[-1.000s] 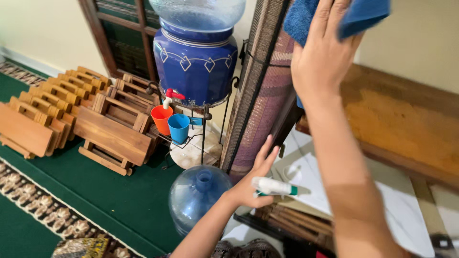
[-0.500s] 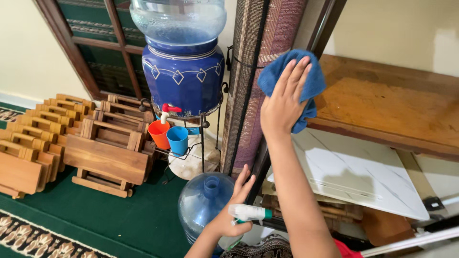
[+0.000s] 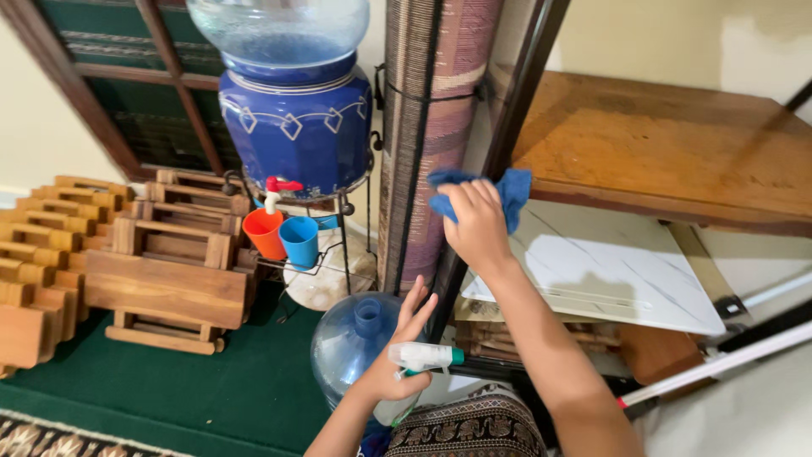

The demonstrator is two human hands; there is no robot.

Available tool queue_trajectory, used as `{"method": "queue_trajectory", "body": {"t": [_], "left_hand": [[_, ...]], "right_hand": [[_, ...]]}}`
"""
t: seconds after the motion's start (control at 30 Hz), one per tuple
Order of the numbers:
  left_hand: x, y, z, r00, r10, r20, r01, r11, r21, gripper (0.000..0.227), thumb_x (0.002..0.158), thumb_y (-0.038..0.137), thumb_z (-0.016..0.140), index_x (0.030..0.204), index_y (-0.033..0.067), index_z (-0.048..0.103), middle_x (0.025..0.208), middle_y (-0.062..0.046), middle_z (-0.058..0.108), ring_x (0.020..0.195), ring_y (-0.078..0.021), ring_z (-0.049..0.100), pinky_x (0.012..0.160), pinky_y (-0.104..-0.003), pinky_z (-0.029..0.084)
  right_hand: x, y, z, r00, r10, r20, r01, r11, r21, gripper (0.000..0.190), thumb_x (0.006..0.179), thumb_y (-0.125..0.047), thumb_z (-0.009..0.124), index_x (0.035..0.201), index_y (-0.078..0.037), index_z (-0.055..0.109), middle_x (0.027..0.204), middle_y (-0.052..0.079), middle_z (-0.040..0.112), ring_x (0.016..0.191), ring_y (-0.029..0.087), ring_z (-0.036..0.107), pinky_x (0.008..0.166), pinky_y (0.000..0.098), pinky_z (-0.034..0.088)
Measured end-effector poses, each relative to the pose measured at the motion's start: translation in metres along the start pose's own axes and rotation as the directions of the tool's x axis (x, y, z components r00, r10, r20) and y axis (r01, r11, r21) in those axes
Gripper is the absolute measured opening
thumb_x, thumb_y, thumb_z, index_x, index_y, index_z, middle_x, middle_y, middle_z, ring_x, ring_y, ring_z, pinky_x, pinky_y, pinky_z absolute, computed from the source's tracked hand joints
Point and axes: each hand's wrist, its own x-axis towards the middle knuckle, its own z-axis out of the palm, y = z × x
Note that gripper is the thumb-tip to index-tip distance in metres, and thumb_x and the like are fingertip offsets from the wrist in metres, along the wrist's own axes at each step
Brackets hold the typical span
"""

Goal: The person wipes a wooden shelf and a white board with a cloth, applying liquid from a spray bottle. They clean different surfaces of the storage unit, moving a broom and water containers to reach the work area.

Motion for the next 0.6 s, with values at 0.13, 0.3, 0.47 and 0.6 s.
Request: {"method": "queue_trajectory", "body": {"t": [0.13,0.3,0.47,0.6], "left_hand": [[0.011,-0.009,0.008,0.998,-0.007,0.059,0.007,1.000,-0.002,0.104,0.064,0.008,0.060,0.165,0.0098,0.035,0.179,-0.022,0.006,0.167,-0.0407,0.015,0.132,-0.053,0.018],[0.024,-0.022,0.021,0.993,0.020,0.116,-0.011,0.997,-0.076,0.100,0.066,0.012,0.066,0.162,0.0109,0.038,0.178,-0.021,0.008,0.165,-0.0407,0.017,0.130,-0.052,0.019],[0.048,-0.036,0.046,0.979,0.159,0.131,-0.146,0.984,-0.106,0.087,0.069,0.010,0.066,0.154,0.0102,0.051,0.176,-0.022,0.010,0.166,-0.0424,0.012,0.131,-0.053,0.014],[0.053,-0.040,0.068,0.974,0.220,0.063,-0.219,0.976,-0.022,0.074,0.068,0.005,0.062,0.141,0.0121,0.063,0.172,-0.021,0.029,0.164,-0.0416,0.021,0.133,-0.052,0.018]], "right_hand": [[-0.028,0.005,-0.050,0.989,0.080,-0.125,-0.064,0.990,0.124,0.028,0.079,0.003,0.063,0.105,-0.003,0.070,0.097,0.016,0.070,0.094,0.038,0.067,0.090,0.0466,0.050],[-0.051,0.046,-0.141,0.894,0.238,-0.378,-0.251,0.968,0.016,0.028,0.089,0.005,0.047,0.105,0.001,0.069,0.101,0.016,0.071,0.095,0.026,0.069,0.096,0.0382,0.056],[-0.039,0.061,-0.171,0.690,0.477,-0.544,0.095,0.685,0.722,0.026,0.099,0.003,0.038,0.117,-0.009,0.052,0.083,0.007,0.060,0.065,0.024,0.068,0.069,0.0430,0.067],[-0.023,0.082,-0.123,0.585,0.290,-0.758,-0.105,0.953,0.284,0.048,0.089,0.013,0.043,0.134,-0.004,0.046,0.123,0.012,0.054,0.110,0.027,0.061,0.107,0.0391,0.055]]}}
